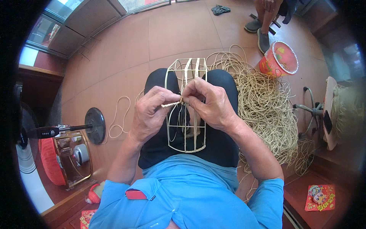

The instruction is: Weaving and wrapping rattan or bamboo strips around a wire frame structure.

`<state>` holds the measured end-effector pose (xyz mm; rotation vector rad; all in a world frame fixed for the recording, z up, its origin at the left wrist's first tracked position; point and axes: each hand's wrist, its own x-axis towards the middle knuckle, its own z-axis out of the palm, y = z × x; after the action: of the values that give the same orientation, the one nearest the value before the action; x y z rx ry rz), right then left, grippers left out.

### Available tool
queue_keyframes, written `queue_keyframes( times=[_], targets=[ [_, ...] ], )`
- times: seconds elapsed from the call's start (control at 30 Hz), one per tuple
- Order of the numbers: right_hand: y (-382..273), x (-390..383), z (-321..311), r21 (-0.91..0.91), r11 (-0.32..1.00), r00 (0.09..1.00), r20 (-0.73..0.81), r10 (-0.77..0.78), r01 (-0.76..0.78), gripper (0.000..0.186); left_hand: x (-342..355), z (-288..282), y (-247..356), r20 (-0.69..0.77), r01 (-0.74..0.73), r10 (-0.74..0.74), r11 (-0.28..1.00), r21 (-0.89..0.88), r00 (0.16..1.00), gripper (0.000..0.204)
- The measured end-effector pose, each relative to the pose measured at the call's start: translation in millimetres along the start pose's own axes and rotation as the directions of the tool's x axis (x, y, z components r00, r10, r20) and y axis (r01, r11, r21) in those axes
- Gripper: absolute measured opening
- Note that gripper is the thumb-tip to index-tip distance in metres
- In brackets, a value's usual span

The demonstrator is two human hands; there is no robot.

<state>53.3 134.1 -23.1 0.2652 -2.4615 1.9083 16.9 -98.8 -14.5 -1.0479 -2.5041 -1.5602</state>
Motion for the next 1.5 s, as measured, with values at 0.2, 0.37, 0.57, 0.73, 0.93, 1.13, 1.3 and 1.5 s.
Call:
queue_keyframes(
  times=[0.2, 0.37, 0.57, 0.73, 0.93, 1.13, 1.3, 1.5],
  targets=[
    [-9.1, 1.1, -2.8, -0.025, 0.999, 0.999, 0.03, 0.023, -0.023, 0.011, -1.7, 5.9, 8.7, 0.017, 0.232, -0.232, 0.96, -0.158, 0.973, 0.023],
    [-7.0, 0.4, -3.8, -0.035, 0.999, 0.999, 0.042, 0.018, -0.017, 0.012, -1.9, 5.4, 8.8, 0.065, 0.341, -0.335, 0.911, -0.231, 0.94, 0.02],
    [-8.1, 2.3, -4.5, -0.023, 1.0, 0.998, 0.061, 0.009, -0.008, 0.012, -0.5, 4.8, -9.5, 0.171, 0.46, -0.43, 0.777, -0.43, 0.887, 0.02],
    [-4.5, 2.4, -5.4, -0.018, 1.0, 0.997, 0.079, -0.009, 0.01, 0.011, 8.0, -3.2, -7.5, 0.286, 0.546, -0.482, 0.578, -0.607, 0.828, 0.022],
    [-3.9, 3.5, -6.4, -0.023, 0.999, 0.995, 0.098, -0.028, 0.03, 0.011, 12.6, -6.9, -1.5, 0.318, 0.589, -0.51, 0.554, -0.589, 0.799, 0.02],
    [-4.2, 4.4, -4.3, 0.025, 1.0, 0.997, 0.077, -0.02, 0.018, 0.011, 12.5, -9.2, -3.1, 0.366, 0.619, -0.519, 0.488, -0.616, 0.773, 0.018],
    [1.1, 3.1, -6.8, 0.016, 0.998, 0.994, 0.09, -0.06, 0.059, 0.011, 16.5, -5.6, -1.0, 0.354, 0.632, -0.542, 0.501, -0.592, 0.762, 0.017],
    [2.1, 3.5, -6.7, 0.011, 0.998, 0.993, 0.095, -0.065, 0.065, 0.01, 13.4, -3.5, 1.9, 0.335, 0.618, -0.537, 0.524, -0.587, 0.774, 0.013]
  ],
)
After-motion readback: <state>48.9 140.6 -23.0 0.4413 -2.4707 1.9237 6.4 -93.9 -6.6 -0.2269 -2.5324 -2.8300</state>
